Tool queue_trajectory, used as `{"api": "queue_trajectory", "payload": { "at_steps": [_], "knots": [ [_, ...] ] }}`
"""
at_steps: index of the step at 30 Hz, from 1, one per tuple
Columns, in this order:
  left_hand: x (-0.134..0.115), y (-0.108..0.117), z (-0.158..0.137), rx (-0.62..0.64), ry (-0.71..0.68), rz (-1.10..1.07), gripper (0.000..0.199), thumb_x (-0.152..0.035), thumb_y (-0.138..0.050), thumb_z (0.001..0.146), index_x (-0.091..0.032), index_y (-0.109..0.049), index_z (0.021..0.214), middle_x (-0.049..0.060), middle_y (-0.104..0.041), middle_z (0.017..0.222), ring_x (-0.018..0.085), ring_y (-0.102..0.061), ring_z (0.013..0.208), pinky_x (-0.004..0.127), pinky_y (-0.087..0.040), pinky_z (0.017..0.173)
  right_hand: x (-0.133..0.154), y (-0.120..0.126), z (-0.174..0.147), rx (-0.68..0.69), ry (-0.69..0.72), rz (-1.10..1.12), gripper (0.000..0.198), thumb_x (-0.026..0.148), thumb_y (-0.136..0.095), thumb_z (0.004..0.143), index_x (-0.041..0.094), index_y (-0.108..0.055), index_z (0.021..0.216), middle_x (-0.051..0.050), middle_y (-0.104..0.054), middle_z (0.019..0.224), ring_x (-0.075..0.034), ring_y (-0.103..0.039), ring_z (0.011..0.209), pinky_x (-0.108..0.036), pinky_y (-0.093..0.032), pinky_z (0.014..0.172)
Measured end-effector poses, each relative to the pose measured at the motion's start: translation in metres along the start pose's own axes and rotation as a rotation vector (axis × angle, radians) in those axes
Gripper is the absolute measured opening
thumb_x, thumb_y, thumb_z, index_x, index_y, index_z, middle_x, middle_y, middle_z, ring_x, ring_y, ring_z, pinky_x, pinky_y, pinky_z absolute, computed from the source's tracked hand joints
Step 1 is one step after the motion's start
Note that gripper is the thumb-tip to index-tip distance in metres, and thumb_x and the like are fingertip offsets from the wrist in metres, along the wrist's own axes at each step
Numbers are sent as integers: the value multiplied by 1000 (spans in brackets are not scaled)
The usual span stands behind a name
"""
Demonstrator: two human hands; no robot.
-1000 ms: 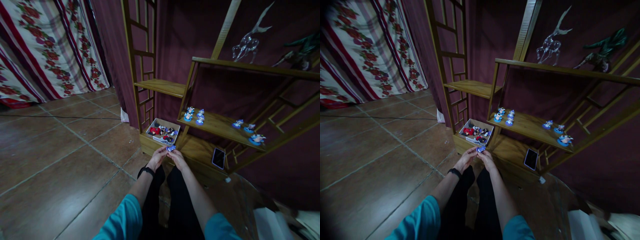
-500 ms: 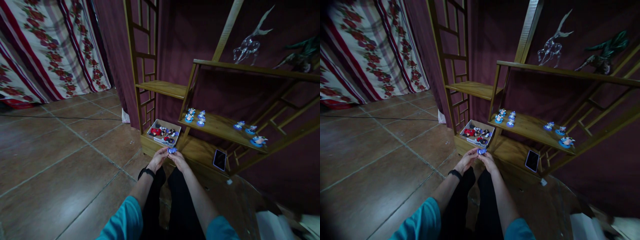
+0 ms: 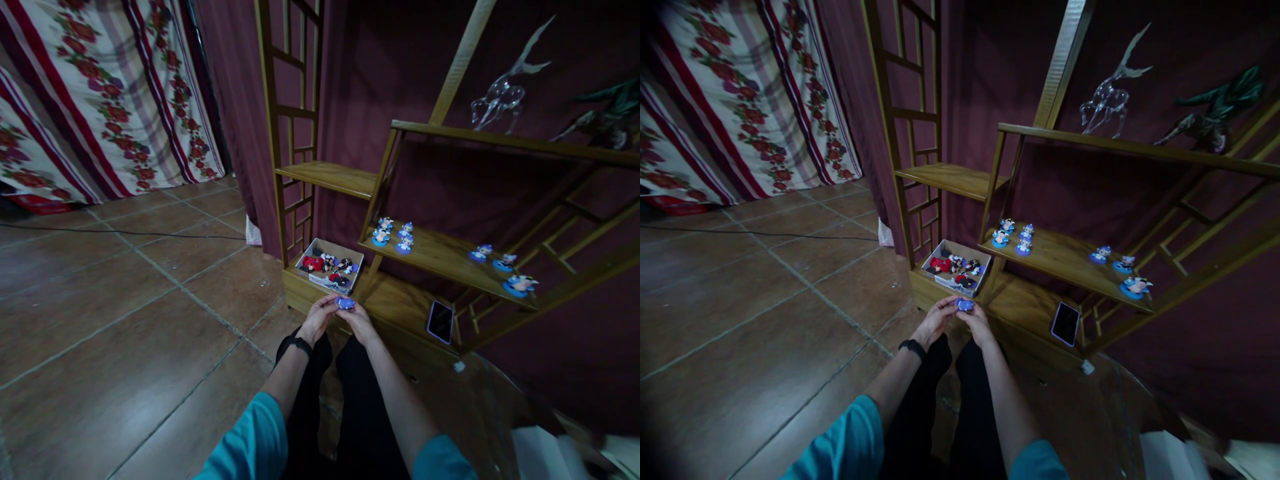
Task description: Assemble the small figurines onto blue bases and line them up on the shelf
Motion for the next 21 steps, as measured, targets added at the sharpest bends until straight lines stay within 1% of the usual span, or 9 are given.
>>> {"api": "queue_trajectory", "payload": {
  "at_steps": [4, 8, 13, 17, 21],
  "knots": [
    [3, 2, 3, -44, -42, 33, 34, -9, -72, 53, -12, -66, 86, 8, -68, 82, 16, -61, 75, 28, -43, 76, -5, 3, 4, -21, 20, -33, 56, 22, -72, 52, 22, -57, 105, -2, -64, 102, -19, -56, 98, -35, -40, 91],
    [6, 4, 5, -81, -71, 57, 33, -9, -71, 52, -12, -66, 84, 8, -68, 79, 15, -61, 71, 26, -43, 70, -5, 4, 5, -25, 11, -52, 54, 21, -71, 53, 23, -57, 105, -2, -64, 102, -19, -57, 97, -36, -40, 91],
    [7, 5, 8, -114, -41, 67, 32, -12, -73, 52, -11, -66, 84, 9, -67, 76, 15, -60, 66, 26, -43, 68, 3, -1, -2, 32, -10, -18, 39, 25, -70, 57, 21, -62, 95, -3, -65, 96, -20, -58, 94, -37, -43, 88],
    [7, 7, 10, -137, -29, 54, 32, -10, -72, 55, -11, -65, 86, 8, -67, 76, 13, -60, 64, 25, -43, 65, 8, -3, -5, 45, -25, 31, 38, 27, -71, 58, 20, -61, 94, -5, -65, 99, -21, -58, 97, -38, -44, 88],
    [7, 11, 13, -172, -14, 44, 35, -6, -68, 57, -12, -62, 91, 7, -66, 75, 11, -58, 58, 24, -44, 61, 7, 0, -3, 38, -42, 65, 37, 26, -71, 59, 21, -61, 94, -5, -64, 102, -21, -59, 97, -38, -44, 88]
  ]
}}
Point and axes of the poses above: each hand's wrist, its own z-axis towards the middle knuckle, its own y-axis out of the back of the hand, x = y × z, the point moved 1 cm from there along z, towards the middle knuckle
